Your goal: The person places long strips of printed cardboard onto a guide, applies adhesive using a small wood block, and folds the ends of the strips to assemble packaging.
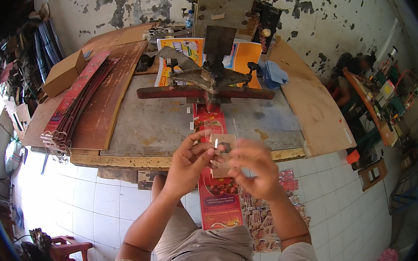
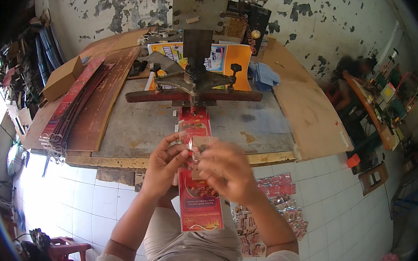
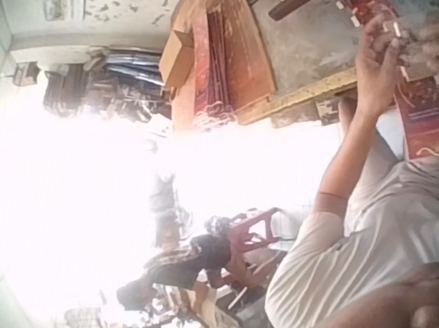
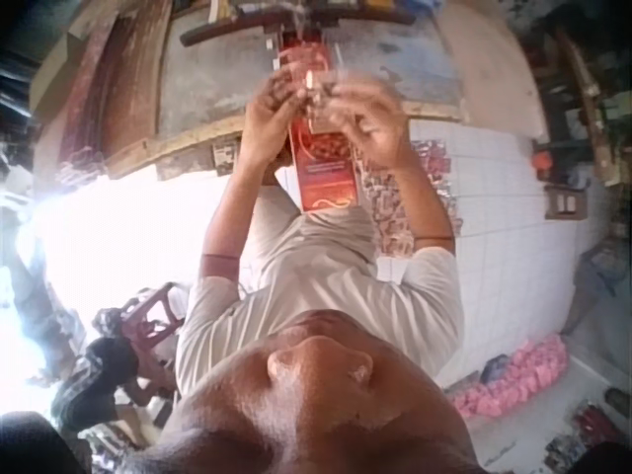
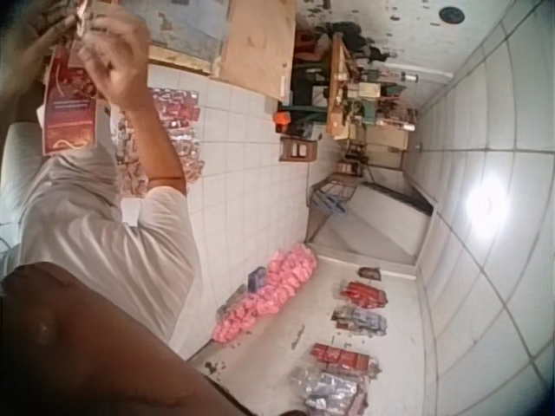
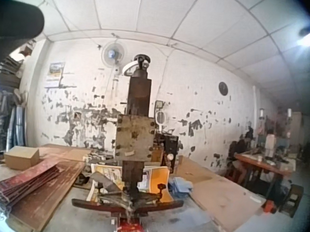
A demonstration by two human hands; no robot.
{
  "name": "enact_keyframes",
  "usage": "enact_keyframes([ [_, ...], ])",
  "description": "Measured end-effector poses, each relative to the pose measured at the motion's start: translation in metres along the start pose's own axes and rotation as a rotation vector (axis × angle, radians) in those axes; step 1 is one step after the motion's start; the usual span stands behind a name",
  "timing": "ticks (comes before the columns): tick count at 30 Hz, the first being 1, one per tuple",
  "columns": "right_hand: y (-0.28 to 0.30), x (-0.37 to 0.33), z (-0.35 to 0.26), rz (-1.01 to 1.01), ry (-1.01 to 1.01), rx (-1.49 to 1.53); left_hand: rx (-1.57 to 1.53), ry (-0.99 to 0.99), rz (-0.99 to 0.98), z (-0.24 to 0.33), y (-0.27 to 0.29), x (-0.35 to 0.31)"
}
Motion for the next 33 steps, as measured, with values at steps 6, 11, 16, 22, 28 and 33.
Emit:
enact_keyframes([
  [6, -0.035, -0.005, 0.052, -0.145, -0.701, 1.246, 0.0, -0.038, -0.186, 0.01, 0.008, 0.002],
  [11, -0.027, -0.01, 0.064, -0.142, -0.697, 1.024, 0.202, -0.029, -0.043, 0.009, 0.019, 0.012],
  [16, -0.033, -0.005, 0.099, -0.073, -0.733, 0.648, 0.425, -0.04, 0.063, -0.001, 0.037, 0.041],
  [22, -0.064, -0.012, 0.149, -0.08, -0.744, 0.557, 0.635, -0.107, 0.159, -0.013, 0.049, 0.076],
  [28, -0.069, -0.021, 0.149, -0.139, -0.758, 0.52, 0.783, -0.116, 0.124, -0.027, 0.07, 0.073],
  [33, -0.059, -0.027, 0.139, -0.147, -0.763, 0.613, 0.661, 0.033, 0.116, -0.02, 0.061, 0.06],
])
Point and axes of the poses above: each hand's wrist, its own x-axis towards the middle knuckle, its own y-axis out of the back of the hand, z = x × y, the point moved 5 cm from there along x, towards the middle knuckle, and after that the axes turned 8 degrees about -x, right-handed, at the moved point
